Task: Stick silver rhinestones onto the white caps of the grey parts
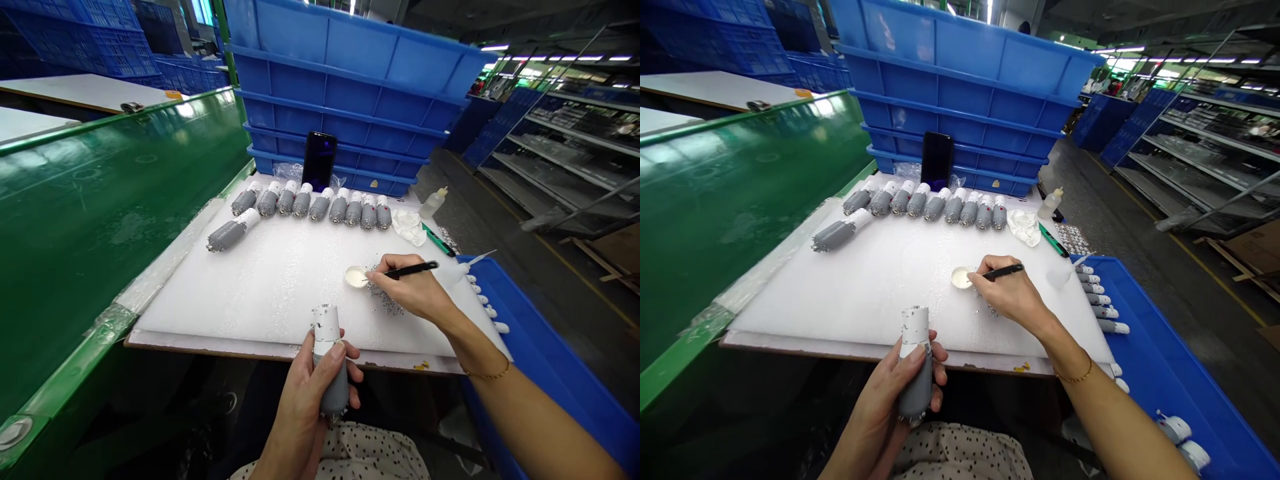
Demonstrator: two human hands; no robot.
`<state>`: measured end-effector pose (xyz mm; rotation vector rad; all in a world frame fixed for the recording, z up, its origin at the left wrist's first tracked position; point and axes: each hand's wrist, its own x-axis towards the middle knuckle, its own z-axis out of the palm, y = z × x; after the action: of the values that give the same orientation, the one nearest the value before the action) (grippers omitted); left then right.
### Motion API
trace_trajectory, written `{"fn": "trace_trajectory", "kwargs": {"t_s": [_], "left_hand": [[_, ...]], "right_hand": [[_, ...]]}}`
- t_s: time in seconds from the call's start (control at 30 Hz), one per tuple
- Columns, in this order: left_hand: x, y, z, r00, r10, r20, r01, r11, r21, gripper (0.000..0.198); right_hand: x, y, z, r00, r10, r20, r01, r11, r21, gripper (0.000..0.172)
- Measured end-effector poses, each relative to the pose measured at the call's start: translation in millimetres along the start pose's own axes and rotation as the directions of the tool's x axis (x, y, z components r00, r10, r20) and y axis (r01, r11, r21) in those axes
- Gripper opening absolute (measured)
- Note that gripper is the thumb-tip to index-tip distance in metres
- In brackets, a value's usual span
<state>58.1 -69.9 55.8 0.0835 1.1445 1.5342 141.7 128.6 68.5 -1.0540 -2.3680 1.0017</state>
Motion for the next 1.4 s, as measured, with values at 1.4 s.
{"fn": "trace_trajectory", "kwargs": {"t_s": [1.4], "left_hand": [[3,-9,2.4,0.985,-0.114,0.133,0.134,0.979,-0.155,0.041]], "right_hand": [[-74,-35,8,0.985,-0.083,-0.152,0.130,0.936,0.327,0.029]]}}
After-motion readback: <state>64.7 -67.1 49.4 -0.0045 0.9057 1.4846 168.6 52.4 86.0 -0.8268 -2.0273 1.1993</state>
